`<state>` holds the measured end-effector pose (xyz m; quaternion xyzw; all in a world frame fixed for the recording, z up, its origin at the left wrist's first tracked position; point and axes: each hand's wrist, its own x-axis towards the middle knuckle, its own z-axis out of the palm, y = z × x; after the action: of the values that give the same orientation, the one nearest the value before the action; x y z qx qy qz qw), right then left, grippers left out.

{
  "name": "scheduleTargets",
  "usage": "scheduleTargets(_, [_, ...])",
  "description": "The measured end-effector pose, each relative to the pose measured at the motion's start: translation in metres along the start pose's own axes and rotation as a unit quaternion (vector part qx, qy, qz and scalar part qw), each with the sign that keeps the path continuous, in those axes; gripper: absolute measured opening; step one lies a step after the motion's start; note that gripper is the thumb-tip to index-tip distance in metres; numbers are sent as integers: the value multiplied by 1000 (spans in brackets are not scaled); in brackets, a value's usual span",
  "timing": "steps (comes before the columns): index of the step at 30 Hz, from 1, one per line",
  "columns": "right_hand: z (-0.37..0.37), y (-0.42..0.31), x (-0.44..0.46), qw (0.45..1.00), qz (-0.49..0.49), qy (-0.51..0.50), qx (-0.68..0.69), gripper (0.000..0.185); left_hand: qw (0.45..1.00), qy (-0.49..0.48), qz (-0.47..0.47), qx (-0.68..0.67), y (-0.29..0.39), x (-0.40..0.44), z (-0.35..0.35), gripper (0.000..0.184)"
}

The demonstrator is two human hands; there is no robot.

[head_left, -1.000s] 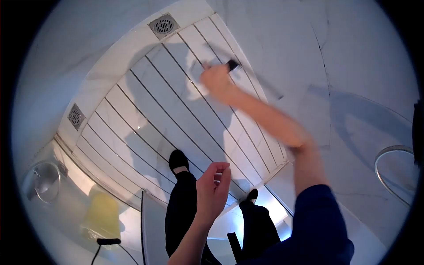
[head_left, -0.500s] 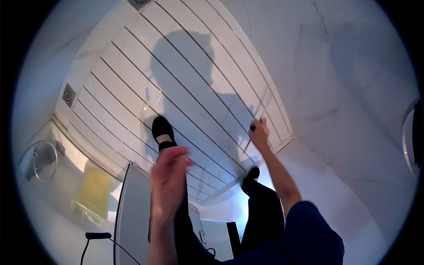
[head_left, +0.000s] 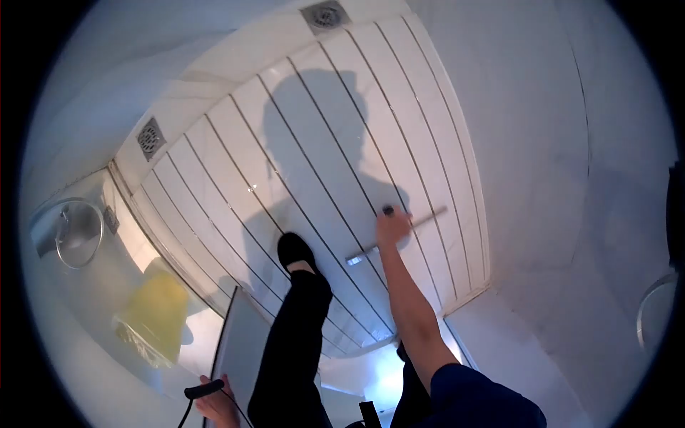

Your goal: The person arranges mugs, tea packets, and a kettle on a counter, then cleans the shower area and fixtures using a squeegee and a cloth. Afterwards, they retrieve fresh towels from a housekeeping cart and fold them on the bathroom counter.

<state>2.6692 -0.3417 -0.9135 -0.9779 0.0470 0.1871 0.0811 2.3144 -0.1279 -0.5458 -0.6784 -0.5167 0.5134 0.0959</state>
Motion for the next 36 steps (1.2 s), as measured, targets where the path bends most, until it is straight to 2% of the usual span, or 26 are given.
scheduleTargets(1, [7,-60,20,998,-59,20,33,27,999,-14,-24,-19,8,5,-12,49])
scheduleTargets(3, [15,-182,55,982,-139,9,130,27,993,-114,0,-42,9,7,-32,17])
scheduleTargets(4, [18,-240,66,964,-233,80,103,26,994,-86,-3,-65,5,8,-17,30])
scheduleTargets(5, [8,-300,72,961,-261,32,89,30,995,-59,-9,-84,3,7,-10,46])
scheduleTargets(6, [9,-348,75,951,-289,24,105,32,987,-86,0,-137,-1,6,-2,47])
scheduleTargets(7, [30,-380,84,915,-365,118,124,31,986,-50,13,-161,1,5,-1,42])
scheduleTargets(9, [40,-408,102,863,-447,19,234,28,979,6,39,-199,4,1,-9,24])
scheduleTargets(10, [28,-408,96,851,-474,-18,224,27,964,60,50,-255,5,-1,4,16])
scheduleTargets(11, [17,-416,87,837,-499,-52,219,27,970,-70,2,-234,14,12,-16,11])
scheduleTargets(12, [6,-412,70,838,-474,-87,257,26,968,-27,16,-248,12,8,-7,10])
scheduleTargets(14, [-10,-391,40,823,-414,-190,341,22,974,-42,8,-223,19,12,-4,8])
scheduleTargets(15, [-17,-376,23,806,-374,-258,379,20,970,18,8,-242,20,9,5,10])
scheduleTargets(16, [-33,-361,-6,786,-345,-293,422,18,968,23,21,-247,19,9,1,13])
scheduleTargets(19, [-42,-298,-52,816,-344,-342,314,18,978,8,-2,-209,25,18,7,17])
scheduleTargets(21, [-44,-238,-82,821,-352,-382,237,18,980,60,8,-189,20,13,5,18])
scheduleTargets(23, [-29,-149,-114,816,-340,-435,172,20,981,40,-10,-190,17,13,-2,18])
scheduleTargets(24, [-22,-97,-131,811,-291,-491,131,21,983,12,-12,-182,14,11,1,16])
scheduleTargets(25, [-6,-31,-146,807,-325,-490,41,21,985,-14,-13,-172,13,11,6,14])
scheduleTargets(26, [-19,8,-171,788,-419,-450,-38,22,986,-36,-12,-165,10,15,11,15])
scheduleTargets(28, [-14,117,-200,729,-371,-536,-209,25,987,43,-12,-156,12,13,11,14])
scheduleTargets(29, [-13,173,-212,723,-364,-539,-233,25,985,85,-10,-153,14,11,11,15])
scheduleTargets(30, [-7,238,-218,700,-416,-537,-220,25,987,97,-10,-131,13,11,15,14])
scheduleTargets(31, [-11,269,-224,704,-403,-532,-243,28,988,108,-8,-109,13,11,19,14])
scheduleTargets(32, [-5,296,-226,660,-377,-565,-321,35,992,82,-26,-97,14,13,18,14])
scheduleTargets(35, [52,334,-216,504,-536,-576,-356,31,996,44,-48,-62,16,16,17,17])
scheduleTargets(36, [70,313,-207,461,-582,-569,-353,25,997,28,-47,-50,16,13,17,20])
